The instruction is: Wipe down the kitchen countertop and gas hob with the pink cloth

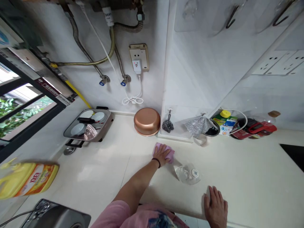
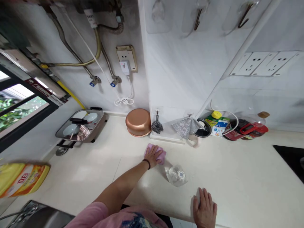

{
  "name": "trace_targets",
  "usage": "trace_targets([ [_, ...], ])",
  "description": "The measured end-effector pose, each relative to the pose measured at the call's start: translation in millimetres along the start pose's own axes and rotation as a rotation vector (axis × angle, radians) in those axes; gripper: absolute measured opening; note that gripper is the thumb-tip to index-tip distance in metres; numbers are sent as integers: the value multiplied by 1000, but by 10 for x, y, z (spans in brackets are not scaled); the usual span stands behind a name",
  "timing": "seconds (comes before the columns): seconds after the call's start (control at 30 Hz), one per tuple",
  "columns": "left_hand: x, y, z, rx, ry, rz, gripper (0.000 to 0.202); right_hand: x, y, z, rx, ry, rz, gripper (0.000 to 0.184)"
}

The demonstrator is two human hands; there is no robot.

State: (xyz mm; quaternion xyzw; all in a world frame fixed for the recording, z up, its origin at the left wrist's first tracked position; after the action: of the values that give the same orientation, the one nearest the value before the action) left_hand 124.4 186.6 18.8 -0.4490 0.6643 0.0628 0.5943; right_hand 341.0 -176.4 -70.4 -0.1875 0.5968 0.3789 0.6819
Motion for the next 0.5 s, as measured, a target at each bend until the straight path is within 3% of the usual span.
trace_targets([
  [0.1,-127,77,232,-56,-20,-6,75,-13,2,-9,4,17,-12,70],
  [0.17,-181,173,259,-85,-24,-11,75,-28,19,-12,17,24,-17,70],
  [0.4,-501,847,-82,-409,-132,39,71,-34,81,-15,48,28,-23,67],
  [0.5,-522,984,-209,-508,-187,87,70,-35,106,-21,47,27,-22,66],
])
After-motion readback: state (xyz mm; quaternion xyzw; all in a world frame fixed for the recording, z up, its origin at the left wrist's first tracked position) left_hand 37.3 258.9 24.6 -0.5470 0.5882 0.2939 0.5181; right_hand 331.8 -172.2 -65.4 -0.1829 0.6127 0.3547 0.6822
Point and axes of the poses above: each hand's wrist, its own z-axis towards the middle knuckle, its own x-axis out of the palm, y = z × x, the point moved 1 cm from there along z, towards the middle knuckle, and after that the axes turned 5 degrees about -z, right-handed, at the moved point
